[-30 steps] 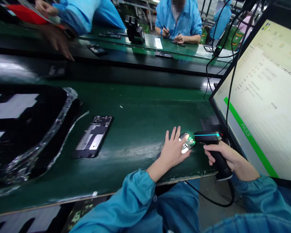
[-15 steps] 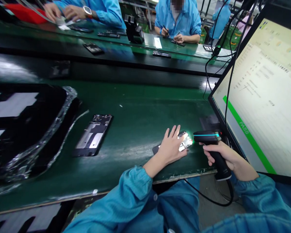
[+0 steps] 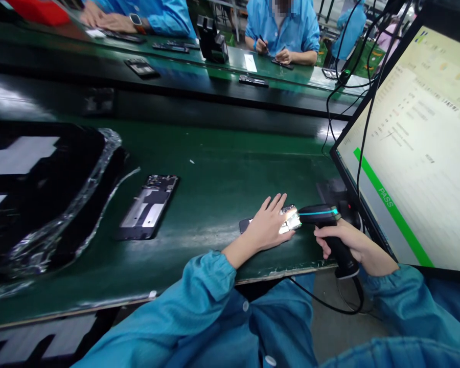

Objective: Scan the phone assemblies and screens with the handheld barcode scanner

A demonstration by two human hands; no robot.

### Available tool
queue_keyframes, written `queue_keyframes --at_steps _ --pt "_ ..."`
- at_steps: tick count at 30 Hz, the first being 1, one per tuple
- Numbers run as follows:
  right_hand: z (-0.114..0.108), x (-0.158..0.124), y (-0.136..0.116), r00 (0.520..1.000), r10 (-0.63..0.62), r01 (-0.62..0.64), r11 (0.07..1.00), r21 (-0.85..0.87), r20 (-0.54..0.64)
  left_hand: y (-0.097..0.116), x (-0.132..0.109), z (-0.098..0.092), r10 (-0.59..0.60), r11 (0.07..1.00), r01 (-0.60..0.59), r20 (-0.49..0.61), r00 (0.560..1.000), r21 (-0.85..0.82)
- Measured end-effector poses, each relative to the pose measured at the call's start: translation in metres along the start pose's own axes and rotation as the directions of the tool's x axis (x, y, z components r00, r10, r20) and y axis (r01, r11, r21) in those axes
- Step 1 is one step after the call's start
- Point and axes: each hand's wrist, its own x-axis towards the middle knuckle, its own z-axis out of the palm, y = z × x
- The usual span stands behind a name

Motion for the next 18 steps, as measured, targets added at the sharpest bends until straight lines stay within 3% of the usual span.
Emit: queue_keyframes --at_steps 18 --pt "0.003 0.005 -0.008 0.999 0.043 -0.044 0.998 -0.036 -0.021 -0.01 0.0 -0.003 0.069 0.997 -0.069 -0.001 0.998 -0.036"
